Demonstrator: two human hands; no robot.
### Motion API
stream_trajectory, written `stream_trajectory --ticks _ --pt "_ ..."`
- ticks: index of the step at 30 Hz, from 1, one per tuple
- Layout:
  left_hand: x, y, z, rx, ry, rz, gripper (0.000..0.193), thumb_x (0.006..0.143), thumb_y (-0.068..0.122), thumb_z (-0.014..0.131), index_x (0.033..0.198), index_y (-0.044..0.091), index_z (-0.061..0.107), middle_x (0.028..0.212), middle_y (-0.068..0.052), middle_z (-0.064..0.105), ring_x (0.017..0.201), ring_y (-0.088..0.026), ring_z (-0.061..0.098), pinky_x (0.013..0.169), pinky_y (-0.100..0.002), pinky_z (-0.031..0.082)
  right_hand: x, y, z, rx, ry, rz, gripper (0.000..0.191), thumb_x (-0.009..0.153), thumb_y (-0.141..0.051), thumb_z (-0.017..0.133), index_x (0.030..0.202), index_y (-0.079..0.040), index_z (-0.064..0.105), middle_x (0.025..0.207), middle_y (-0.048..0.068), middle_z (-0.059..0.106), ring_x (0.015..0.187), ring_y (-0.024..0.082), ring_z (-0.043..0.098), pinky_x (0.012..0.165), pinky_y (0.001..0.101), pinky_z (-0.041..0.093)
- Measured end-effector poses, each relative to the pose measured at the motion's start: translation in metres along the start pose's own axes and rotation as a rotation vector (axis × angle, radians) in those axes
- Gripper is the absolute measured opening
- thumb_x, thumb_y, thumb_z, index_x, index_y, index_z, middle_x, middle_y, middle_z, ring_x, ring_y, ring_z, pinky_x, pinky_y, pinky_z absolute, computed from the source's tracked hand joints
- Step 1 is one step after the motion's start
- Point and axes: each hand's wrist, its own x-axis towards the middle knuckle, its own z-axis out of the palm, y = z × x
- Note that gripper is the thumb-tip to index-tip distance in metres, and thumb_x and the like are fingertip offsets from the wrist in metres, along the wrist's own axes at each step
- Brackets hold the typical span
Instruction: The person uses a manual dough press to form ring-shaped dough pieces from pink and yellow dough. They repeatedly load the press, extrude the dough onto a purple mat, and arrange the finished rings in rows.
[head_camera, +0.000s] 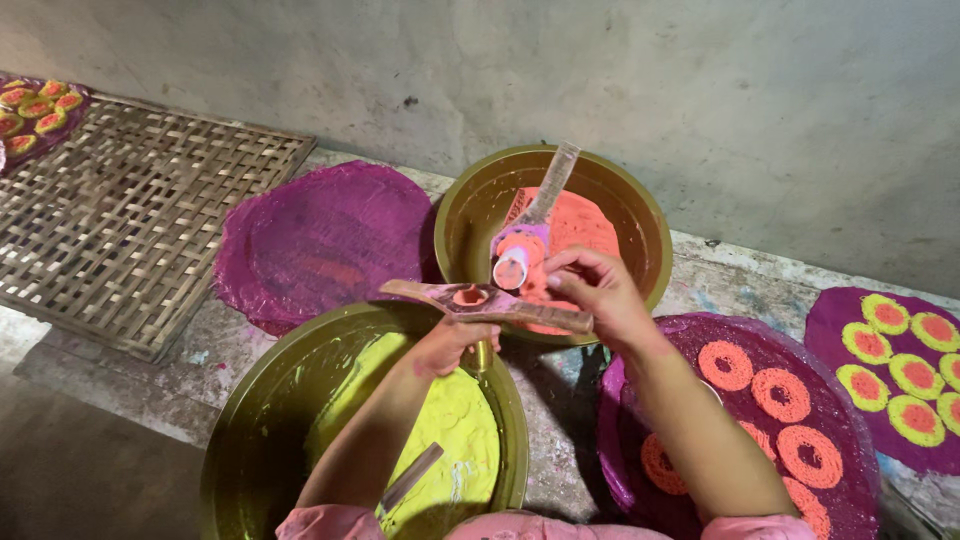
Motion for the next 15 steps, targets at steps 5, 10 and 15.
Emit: stream_trajectory --ticks 5,10,15 --pt "-0.002 0.001 -0.003 -0.277 -0.157 0.013 0.036 0.087 0.012 0.070 0.121 0.001 0.064 0.104 -0.011 0.068 0.094 -0.022 0.073 0.081 -0.043 0.061 0.003 -0.008 -0.013 -0.318 -0.038 -0.059 0.012 0.098 -0.001 0.065 0.107 -0.001 0.073 0.103 0.005 0.073 0.092 0.012 0.068 0.085 0.0297 0.057" --pt "0.015 0.025 0.004 0.554 0.337 0.361 0.052 0.090 0.022 0.072 0.135 0.001 0.057 0.131 -0.015 0.062 0.119 -0.029 0.062 0.099 -0.042 0.054 -0.001 -0.043 -0.029 -0.126 0.227 -0.312 0.031 0.100 0.009 0.050 0.120 -0.002 0.071 0.118 0.005 0.073 0.109 0.013 0.066 0.104 0.0288 0.052" --pt "0.034 0.037 0.023 1.292 0.546 0.570 0.053 0.079 0.032 0.082 0.123 0.010 0.062 0.148 -0.024 0.049 0.127 -0.038 0.053 0.110 -0.046 0.043 -0.004 -0.024 0.026 -0.601 -0.063 -0.326 0.052 0.084 0.014 0.048 0.127 -0.006 0.069 0.126 0.009 0.068 0.117 0.019 0.062 0.102 0.0342 0.048"
